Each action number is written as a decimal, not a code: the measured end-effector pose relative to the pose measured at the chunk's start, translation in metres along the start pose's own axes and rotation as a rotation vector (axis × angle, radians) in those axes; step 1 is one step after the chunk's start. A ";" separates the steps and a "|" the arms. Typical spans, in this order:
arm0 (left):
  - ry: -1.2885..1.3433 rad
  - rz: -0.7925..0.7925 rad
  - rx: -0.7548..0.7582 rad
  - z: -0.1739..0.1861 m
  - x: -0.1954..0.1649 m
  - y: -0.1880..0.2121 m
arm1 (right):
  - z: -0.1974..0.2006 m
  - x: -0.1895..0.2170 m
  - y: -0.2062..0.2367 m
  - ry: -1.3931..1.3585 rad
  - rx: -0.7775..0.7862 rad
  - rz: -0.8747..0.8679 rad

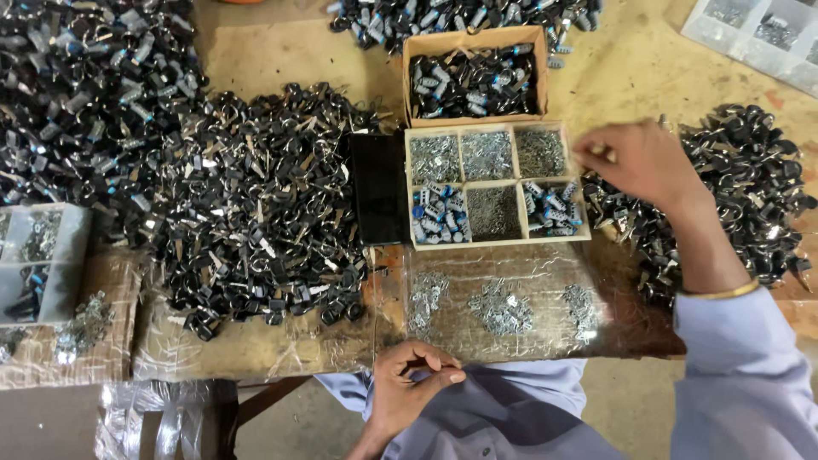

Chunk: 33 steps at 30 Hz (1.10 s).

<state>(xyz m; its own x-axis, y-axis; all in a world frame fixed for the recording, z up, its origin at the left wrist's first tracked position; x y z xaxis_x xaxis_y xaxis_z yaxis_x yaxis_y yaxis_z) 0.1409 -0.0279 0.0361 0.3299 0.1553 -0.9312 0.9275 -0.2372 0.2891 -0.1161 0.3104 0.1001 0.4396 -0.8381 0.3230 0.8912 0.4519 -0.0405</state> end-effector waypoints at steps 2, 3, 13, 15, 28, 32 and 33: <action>-0.078 -0.031 0.018 0.001 -0.010 -0.008 | -0.007 -0.002 0.028 0.268 0.066 0.059; -0.139 -0.059 0.026 0.002 -0.016 -0.013 | -0.012 -0.001 0.041 0.403 0.101 0.089; -0.992 -0.280 0.124 -0.049 -0.071 -0.094 | 0.011 0.013 0.131 0.181 -0.372 0.059; -1.065 -0.356 0.148 -0.066 -0.085 -0.113 | 0.015 0.002 0.147 -0.034 -0.444 -0.015; -1.472 -0.628 0.343 -0.182 -0.065 -0.234 | 0.030 0.037 0.164 0.181 -0.417 -0.068; -1.447 -0.595 0.338 -0.186 -0.048 -0.252 | 0.018 0.035 0.159 0.057 -0.324 -0.172; -1.431 -0.620 0.308 -0.185 -0.048 -0.254 | 0.017 0.043 0.156 0.031 -0.357 -0.090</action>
<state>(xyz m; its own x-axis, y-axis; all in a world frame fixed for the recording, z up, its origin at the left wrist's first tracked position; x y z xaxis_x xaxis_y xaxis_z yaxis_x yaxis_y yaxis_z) -0.0780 0.2026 0.0485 -0.6646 -0.6518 -0.3653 0.7214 -0.6870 -0.0868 0.0404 0.3503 0.1239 0.3556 -0.8810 0.3120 0.9072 0.2451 -0.3420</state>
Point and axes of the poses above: each hand's wrist, its own y-axis away from the middle knuckle, its own z-axis out of the back of the hand, x = y × z, the point moved 8 cm from there along -y, towards the middle knuckle, and after that the axes turned 12 degrees about z, right-handed, at the moved point
